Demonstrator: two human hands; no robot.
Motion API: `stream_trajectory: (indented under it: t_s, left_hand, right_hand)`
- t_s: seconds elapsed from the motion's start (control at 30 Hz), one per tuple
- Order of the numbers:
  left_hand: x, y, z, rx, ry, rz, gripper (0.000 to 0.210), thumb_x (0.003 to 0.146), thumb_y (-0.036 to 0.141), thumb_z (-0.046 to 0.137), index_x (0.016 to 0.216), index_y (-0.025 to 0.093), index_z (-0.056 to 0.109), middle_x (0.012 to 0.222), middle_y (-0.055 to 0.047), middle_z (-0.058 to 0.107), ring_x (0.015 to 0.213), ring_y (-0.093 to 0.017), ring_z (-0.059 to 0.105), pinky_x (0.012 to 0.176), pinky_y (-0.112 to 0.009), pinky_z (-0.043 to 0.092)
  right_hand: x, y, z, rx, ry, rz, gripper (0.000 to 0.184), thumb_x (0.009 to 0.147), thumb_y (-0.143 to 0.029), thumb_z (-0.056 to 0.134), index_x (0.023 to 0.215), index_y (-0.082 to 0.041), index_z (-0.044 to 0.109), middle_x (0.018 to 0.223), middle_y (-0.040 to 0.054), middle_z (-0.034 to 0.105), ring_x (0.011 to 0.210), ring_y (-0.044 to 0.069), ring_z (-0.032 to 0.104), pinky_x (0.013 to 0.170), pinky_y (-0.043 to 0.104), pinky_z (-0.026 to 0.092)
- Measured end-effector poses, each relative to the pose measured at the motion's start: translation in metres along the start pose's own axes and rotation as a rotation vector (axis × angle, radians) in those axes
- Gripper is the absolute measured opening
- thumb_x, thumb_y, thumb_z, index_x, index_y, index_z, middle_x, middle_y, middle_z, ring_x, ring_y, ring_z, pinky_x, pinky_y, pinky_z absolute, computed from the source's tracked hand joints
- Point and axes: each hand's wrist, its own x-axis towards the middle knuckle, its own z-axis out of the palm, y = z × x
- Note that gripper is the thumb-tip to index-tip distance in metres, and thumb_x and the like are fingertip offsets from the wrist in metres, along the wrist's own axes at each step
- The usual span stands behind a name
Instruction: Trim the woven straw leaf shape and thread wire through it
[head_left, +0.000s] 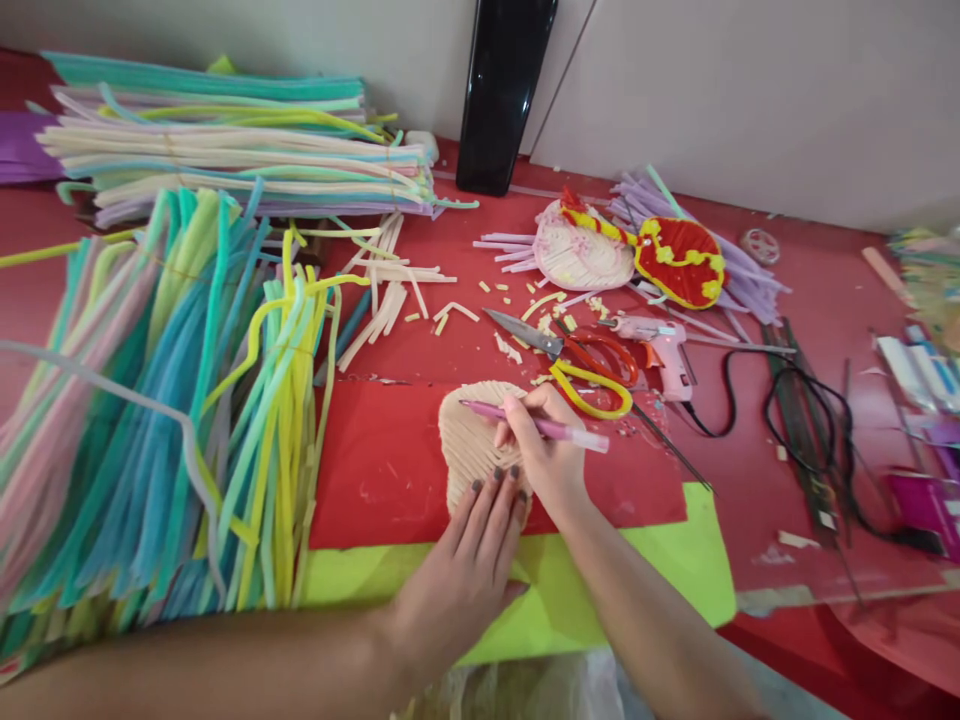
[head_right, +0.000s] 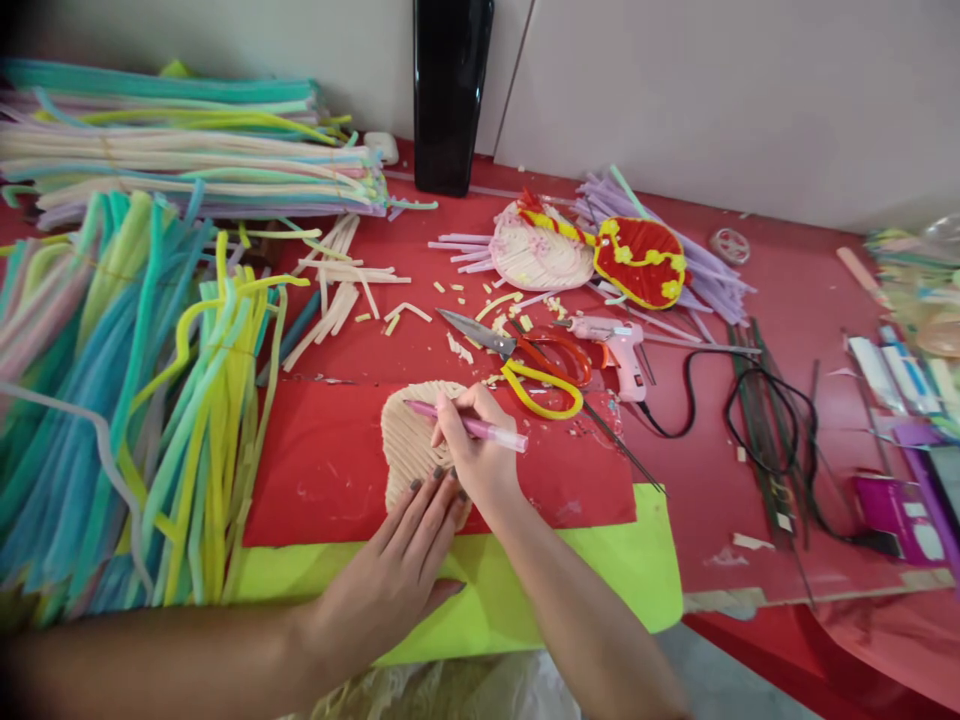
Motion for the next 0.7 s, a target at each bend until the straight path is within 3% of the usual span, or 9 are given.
stream_trajectory:
  t_s: [0.13,0.43,0.57,0.7]
  left_hand:
    - [0.0006,-0.0011,0.0,0.005,0.002,-0.003,0.065,0.089,0.049,0.036,0.134,0.003,0.042,0.14,-0.019,0.043,0.127,-0.03,0.042,0.11,-0.046,0.024]
    - [0.0006,-0.0011,0.0022,-0.016,0.012,-0.013,0.064,0.089,0.048,0.038,0.133,0.002,0.043,0.14,-0.02,0.042,0.127,-0.03,0.043,0.11,-0.045,0.024]
    - [0.0007,-0.0012,0.0021,-0.02,0.026,-0.018,0.063,0.089,0.048,0.039,0.132,0.003,0.045,0.138,-0.018,0.045,0.126,-0.03,0.044,0.109,-0.045,0.025]
    - [0.0008,-0.0006,0.0019,-0.024,0.024,-0.019,0.063,0.089,0.048,0.039,0.132,0.003,0.045,0.138,-0.017,0.046,0.126,-0.03,0.044,0.109,-0.044,0.025]
  right_hand:
    - [0.0003,0.0021,-0.002,-0.002,-0.079,0.018,0.028,0.089,-0.032,0.052,0.065,-0.02,0.044,0.05,-0.0046,0.055,0.049,0.01,0.055,0.057,0.025,0.045]
    - [-0.0007,-0.0003,-0.0015,0.005,-0.034,-0.013,0.023,0.089,-0.028,0.053,0.069,-0.02,0.046,0.054,-0.0041,0.059,0.053,0.011,0.059,0.062,0.026,0.047]
    - [-0.0013,0.0006,-0.0021,-0.032,-0.092,0.004,0.025,0.088,-0.029,0.053,0.066,-0.02,0.048,0.053,-0.0034,0.059,0.052,0.011,0.058,0.06,0.027,0.048]
    - [-0.0011,0.0004,-0.0017,0.008,-0.039,-0.007,0.023,0.088,-0.029,0.053,0.069,-0.02,0.047,0.055,-0.0035,0.06,0.053,0.012,0.06,0.062,0.027,0.049]
